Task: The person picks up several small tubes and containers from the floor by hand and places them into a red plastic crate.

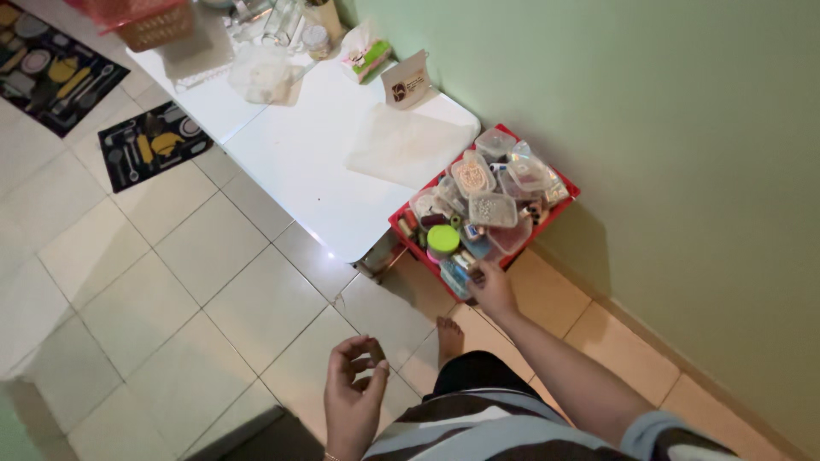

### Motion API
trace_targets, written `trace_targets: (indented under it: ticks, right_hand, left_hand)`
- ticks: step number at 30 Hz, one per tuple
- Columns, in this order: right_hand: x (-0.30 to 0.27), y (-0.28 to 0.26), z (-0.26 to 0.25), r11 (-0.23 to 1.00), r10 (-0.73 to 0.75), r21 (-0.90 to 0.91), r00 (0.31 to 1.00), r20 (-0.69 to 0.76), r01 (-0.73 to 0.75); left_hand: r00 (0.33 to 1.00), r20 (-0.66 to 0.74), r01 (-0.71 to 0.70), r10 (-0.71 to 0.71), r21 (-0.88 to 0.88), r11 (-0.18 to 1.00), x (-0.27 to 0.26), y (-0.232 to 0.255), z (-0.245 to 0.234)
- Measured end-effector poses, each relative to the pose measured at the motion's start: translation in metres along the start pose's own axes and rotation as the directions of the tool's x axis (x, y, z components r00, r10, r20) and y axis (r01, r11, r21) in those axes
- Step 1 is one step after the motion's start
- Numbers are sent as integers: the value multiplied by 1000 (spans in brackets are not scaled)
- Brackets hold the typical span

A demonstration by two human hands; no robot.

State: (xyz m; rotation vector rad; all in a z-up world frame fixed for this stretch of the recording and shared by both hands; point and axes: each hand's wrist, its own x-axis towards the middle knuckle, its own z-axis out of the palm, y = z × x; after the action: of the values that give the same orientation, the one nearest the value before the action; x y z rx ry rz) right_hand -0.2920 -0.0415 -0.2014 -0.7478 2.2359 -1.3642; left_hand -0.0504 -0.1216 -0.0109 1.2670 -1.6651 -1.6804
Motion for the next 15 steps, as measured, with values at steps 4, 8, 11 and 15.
trace_targets:
  ticks: [4, 8, 11, 15]
  right_hand:
    - [10, -5, -3, 999, 31, 25, 997, 69, -33]
    - [16, -3, -11, 998, 25, 57, 995, 100, -31]
    - [18, -10, -23, 998, 37, 39, 994, 102, -41]
    - [17, -28, -38, 977, 1, 213, 992, 129, -28]
  left_hand:
    - [998, 47, 24, -28, 100, 995, 31, 8, 21]
    - [988, 152, -6, -11, 112, 994, 60, 11, 46]
    - [975, 223, -24, -18, 183, 983, 80, 16, 66]
    - [949, 314, -17, -37, 167, 986, 102, 16, 92]
